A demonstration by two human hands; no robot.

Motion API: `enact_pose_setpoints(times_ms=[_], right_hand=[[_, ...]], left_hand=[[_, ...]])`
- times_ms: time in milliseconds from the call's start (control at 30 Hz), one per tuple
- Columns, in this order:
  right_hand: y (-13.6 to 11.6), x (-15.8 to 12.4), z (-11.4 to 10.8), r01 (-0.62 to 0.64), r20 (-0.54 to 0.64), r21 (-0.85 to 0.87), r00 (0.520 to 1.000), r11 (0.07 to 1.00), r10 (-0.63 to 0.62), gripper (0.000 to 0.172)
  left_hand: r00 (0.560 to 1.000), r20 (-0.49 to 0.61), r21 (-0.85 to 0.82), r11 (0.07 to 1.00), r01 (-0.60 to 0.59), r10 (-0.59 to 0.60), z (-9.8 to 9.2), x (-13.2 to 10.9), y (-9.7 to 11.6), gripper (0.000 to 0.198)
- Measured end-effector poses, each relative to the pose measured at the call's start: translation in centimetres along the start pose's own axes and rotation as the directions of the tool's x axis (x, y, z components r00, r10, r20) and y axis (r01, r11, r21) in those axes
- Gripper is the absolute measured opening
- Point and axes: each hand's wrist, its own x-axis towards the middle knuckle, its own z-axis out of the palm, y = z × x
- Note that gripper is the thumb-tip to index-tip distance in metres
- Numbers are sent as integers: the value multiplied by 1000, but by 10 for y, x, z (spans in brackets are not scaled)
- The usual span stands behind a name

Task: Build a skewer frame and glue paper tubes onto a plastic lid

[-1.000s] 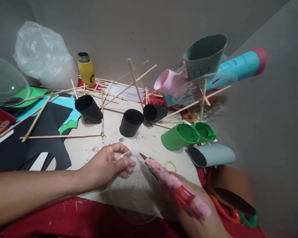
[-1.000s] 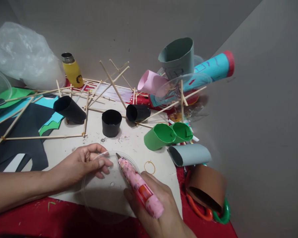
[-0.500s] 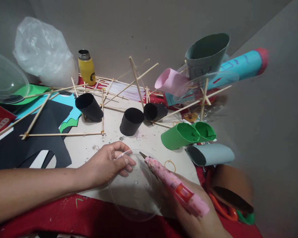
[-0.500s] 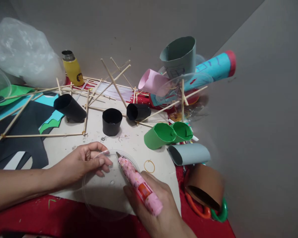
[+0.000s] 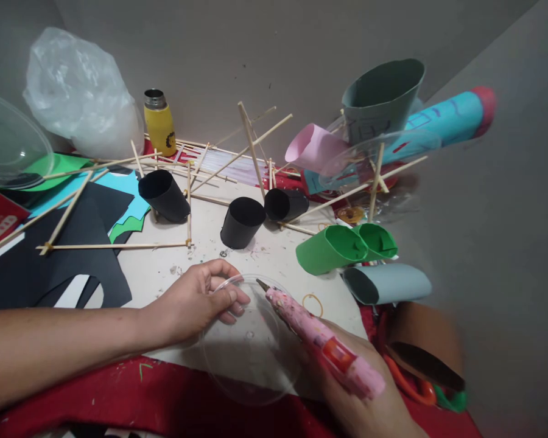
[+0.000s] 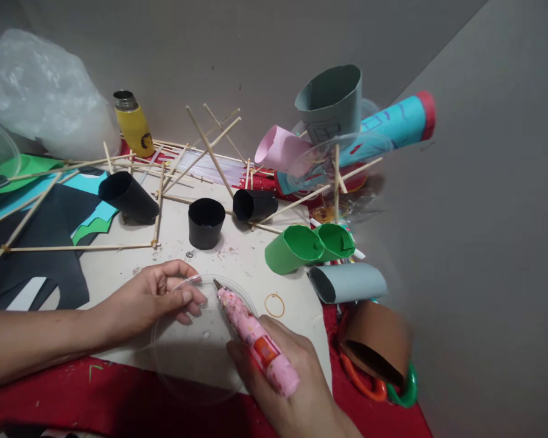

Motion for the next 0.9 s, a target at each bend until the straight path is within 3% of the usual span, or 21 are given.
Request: enact_pose_setpoints(times_ms=[433, 900], right_hand=[[0, -5, -1, -5, 64, -73, 998, 997, 9, 37], [1, -8, 1, -7, 62, -36, 998, 999, 9, 35]], left_hand=[[1000, -4, -14, 1000, -18, 18, 0, -1, 0, 38], [999, -20, -3, 999, -37, 37, -2, 0, 0, 35]])
